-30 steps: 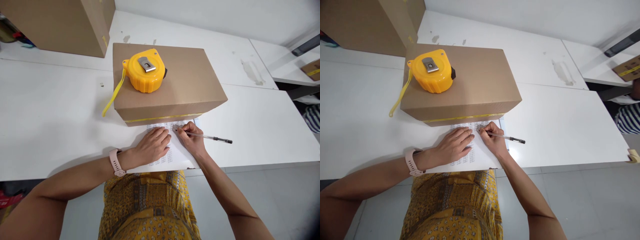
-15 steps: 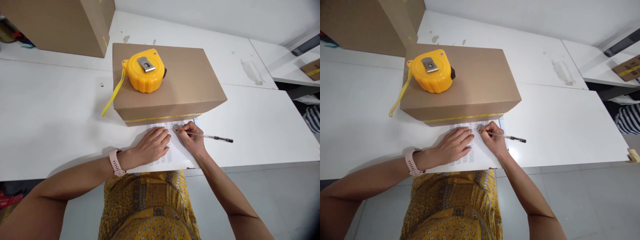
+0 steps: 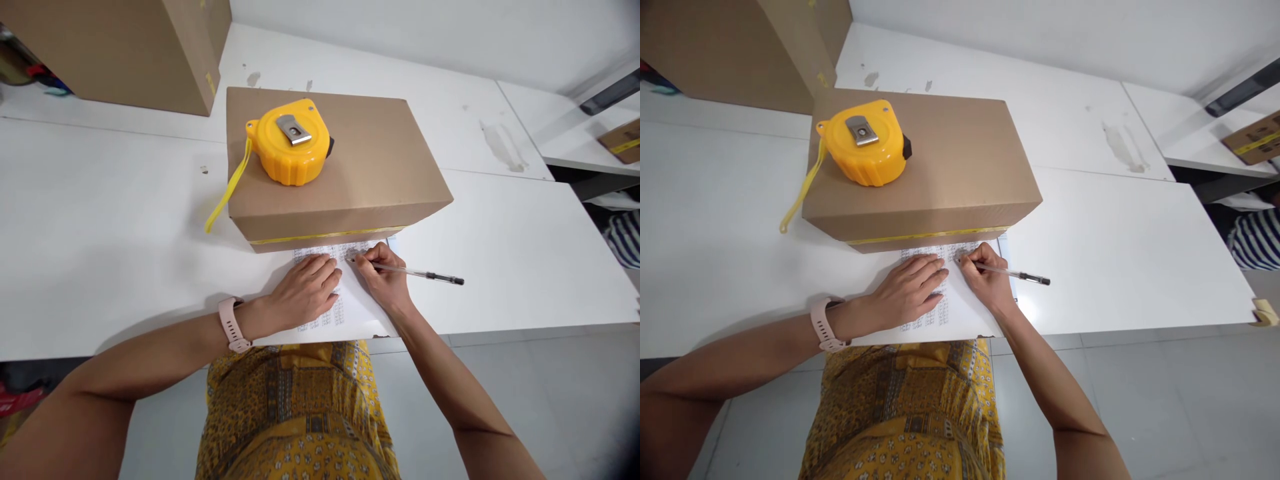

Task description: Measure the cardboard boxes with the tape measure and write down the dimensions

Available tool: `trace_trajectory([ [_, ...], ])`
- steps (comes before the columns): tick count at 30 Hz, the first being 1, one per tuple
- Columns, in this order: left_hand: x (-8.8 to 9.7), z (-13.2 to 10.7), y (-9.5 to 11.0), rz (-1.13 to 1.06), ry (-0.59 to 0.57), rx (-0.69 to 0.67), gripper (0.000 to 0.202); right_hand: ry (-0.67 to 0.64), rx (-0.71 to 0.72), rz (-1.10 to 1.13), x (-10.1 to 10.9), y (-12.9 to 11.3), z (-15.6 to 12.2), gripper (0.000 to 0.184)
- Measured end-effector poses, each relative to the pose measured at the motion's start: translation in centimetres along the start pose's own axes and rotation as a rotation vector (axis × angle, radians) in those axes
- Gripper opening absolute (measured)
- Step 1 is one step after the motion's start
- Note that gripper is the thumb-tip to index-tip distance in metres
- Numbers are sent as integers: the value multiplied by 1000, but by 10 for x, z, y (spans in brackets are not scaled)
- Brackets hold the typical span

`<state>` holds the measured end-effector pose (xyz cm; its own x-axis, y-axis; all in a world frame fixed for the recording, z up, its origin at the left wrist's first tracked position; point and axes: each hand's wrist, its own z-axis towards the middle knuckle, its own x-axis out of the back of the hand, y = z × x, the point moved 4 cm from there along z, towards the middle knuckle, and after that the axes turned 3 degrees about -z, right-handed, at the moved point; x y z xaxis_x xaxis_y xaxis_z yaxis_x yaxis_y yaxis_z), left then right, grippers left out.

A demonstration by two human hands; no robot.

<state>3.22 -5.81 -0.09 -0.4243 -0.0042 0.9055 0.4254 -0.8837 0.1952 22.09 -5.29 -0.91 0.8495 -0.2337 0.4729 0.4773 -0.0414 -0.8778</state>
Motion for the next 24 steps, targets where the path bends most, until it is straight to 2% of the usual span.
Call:
trace_trajectory([
  [24, 3, 1, 1, 32, -7, -6, 30, 19, 6, -8, 1, 1, 1, 26],
])
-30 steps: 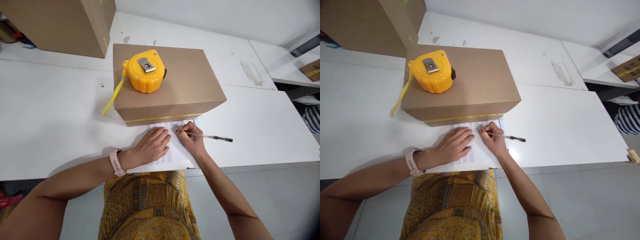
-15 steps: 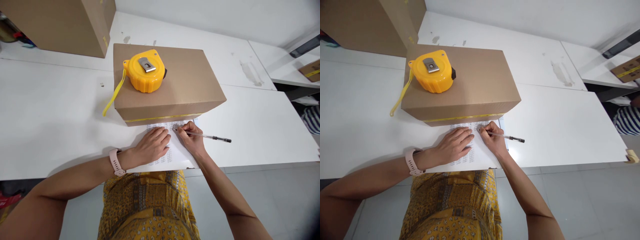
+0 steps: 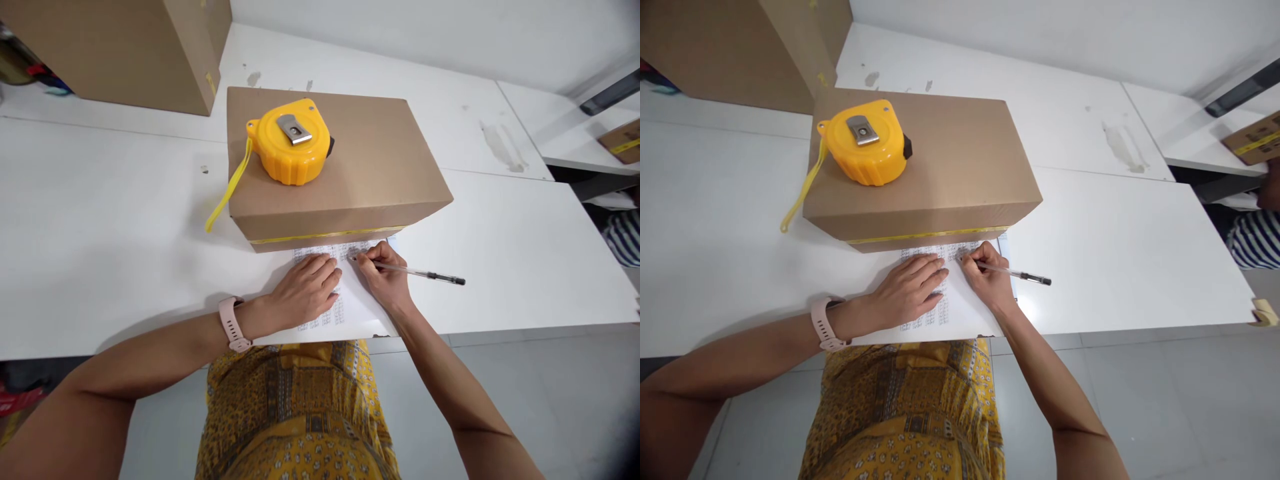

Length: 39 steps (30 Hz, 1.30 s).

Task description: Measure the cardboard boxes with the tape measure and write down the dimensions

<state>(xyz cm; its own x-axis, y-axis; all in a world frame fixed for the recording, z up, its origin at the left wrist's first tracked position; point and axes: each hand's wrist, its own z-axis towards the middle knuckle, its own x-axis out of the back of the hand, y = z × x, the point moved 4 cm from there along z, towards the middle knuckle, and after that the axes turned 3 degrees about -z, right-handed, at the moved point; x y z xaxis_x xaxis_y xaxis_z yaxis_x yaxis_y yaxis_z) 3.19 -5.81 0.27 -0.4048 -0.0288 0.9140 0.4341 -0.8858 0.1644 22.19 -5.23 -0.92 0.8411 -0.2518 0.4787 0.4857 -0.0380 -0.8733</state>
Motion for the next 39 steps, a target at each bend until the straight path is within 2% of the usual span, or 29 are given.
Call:
trace_trajectory([
  [7, -2, 0, -1, -52, -9, 16, 30, -17, 1, 18, 0, 0, -1, 26],
  [12, -2, -1, -1, -91, -17, 17, 30, 20, -1, 15, 1, 5, 1, 26],
  [27, -3, -1, -1, -86, -23, 20, 30, 14, 4, -7, 1, 6, 2, 27],
  [34, 0, 0, 0, -9, 28, -8, 30, 13, 18, -17, 1, 3, 2, 27],
  [39, -1, 0, -1, -22, 23, -4, 29, 35, 18, 20, 1, 3, 2, 27],
])
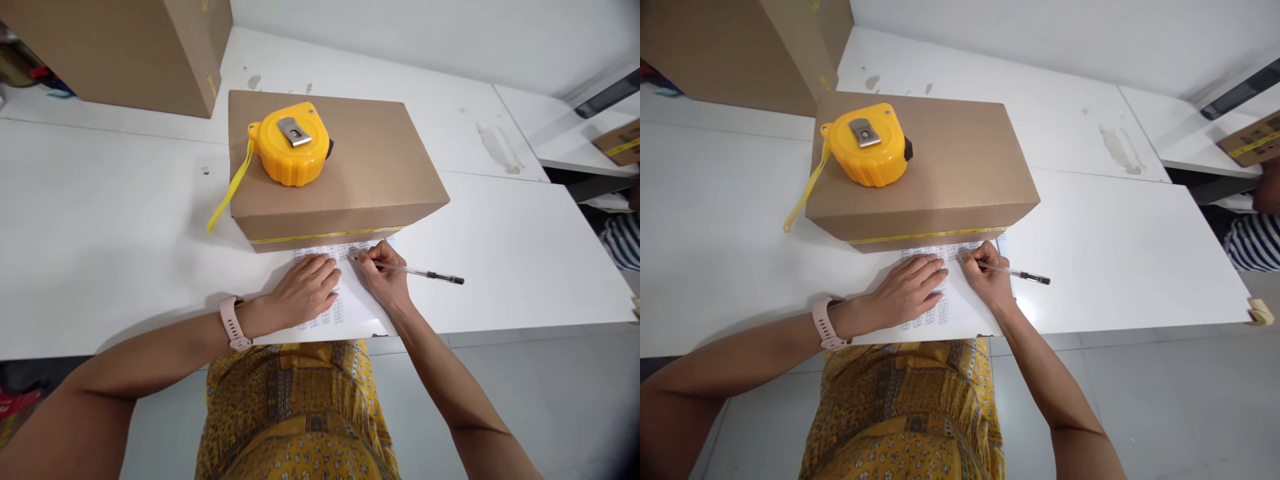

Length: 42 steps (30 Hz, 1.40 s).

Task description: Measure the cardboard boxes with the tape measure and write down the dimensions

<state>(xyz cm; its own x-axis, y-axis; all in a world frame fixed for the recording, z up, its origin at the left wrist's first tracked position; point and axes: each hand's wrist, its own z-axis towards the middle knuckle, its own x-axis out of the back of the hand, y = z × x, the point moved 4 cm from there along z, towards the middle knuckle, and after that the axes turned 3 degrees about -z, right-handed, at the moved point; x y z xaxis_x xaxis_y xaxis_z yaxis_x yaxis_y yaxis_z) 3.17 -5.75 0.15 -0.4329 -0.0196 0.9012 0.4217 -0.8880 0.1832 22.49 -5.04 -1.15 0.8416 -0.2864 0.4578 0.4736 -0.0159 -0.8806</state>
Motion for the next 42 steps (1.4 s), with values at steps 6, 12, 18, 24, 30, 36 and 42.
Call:
trace_trajectory([
  [6, 2, 0, -3, -37, 6, 5, 23, 407, 31, 75, 31, 1, -12, 25],
  [12, 4, 2, -4, -58, 70, -38, 20, 356, 173, -578, 89, 27, -14, 27],
  [18, 57, 3, 5, 25, 504, -197, 21, 270, 161, -829, 109, 65, -6, 50],
  [24, 140, 20, -23, 253, 772, 208, 40, 313, 175, -802, 104, 65, -6, 54],
  [30, 144, 48, -81, -48, 451, 638, 65, 345, 173, -763, 105, 65, -8, 44],
  [36, 159, 53, -55, -252, 555, 594, 51, 739, 370, -517, 117, 10, -30, 31],
  [42, 146, 68, 8, -1187, 226, 546, 48, -3, 206, 280, 88, -103, -26, 35],
])
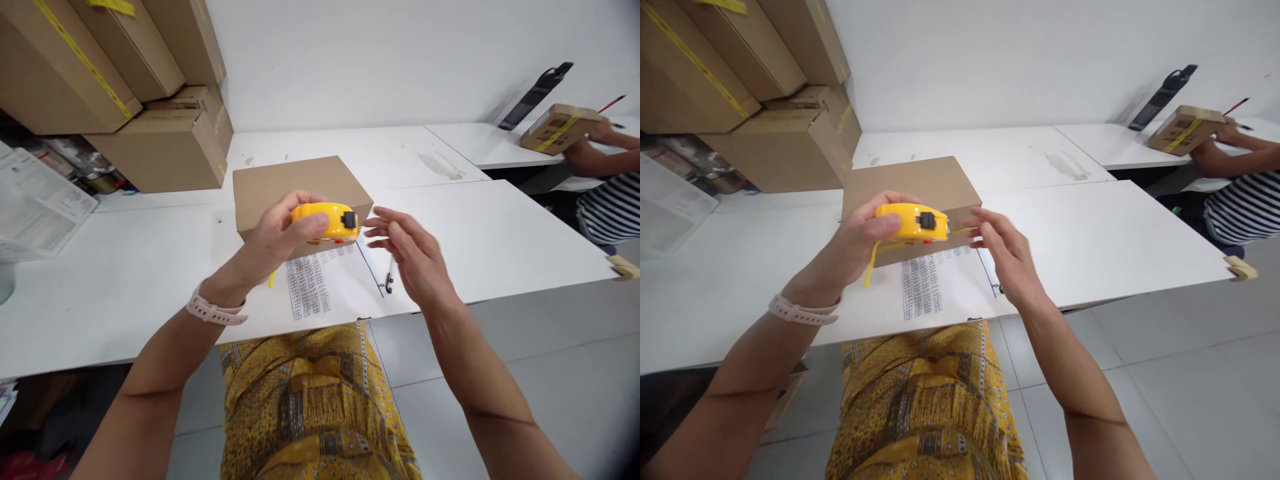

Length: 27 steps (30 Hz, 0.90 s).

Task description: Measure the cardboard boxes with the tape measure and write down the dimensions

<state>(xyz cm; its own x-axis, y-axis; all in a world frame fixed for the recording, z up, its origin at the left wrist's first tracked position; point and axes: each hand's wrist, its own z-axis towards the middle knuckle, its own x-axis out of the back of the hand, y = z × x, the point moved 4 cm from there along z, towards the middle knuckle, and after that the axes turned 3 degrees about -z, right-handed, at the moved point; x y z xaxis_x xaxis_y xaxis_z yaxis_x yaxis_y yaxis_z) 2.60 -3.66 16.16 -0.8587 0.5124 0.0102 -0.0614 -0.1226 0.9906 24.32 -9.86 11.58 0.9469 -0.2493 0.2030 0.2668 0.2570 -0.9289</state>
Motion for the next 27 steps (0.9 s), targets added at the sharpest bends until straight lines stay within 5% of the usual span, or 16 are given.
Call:
trace_trajectory([
  [4, -4, -2, -5, -49, 37, 42, 54, -316, -218, 329, -29, -25, 19, 47],
  [11, 24, -3, 13, -33, 102, 55, 51, -321, -269, 409, -27, -26, 65, 35],
  [16, 101, 10, 26, 111, 345, -2, 51, -77, -263, 408, 7, -9, 139, 13],
  [21, 182, 3, 10, 162, 403, 98, 45, 18, -347, 189, 15, 35, 175, 30],
  [27, 213, -16, -6, 176, 373, 208, 48, 10, -353, 73, -10, 63, 176, 27],
])
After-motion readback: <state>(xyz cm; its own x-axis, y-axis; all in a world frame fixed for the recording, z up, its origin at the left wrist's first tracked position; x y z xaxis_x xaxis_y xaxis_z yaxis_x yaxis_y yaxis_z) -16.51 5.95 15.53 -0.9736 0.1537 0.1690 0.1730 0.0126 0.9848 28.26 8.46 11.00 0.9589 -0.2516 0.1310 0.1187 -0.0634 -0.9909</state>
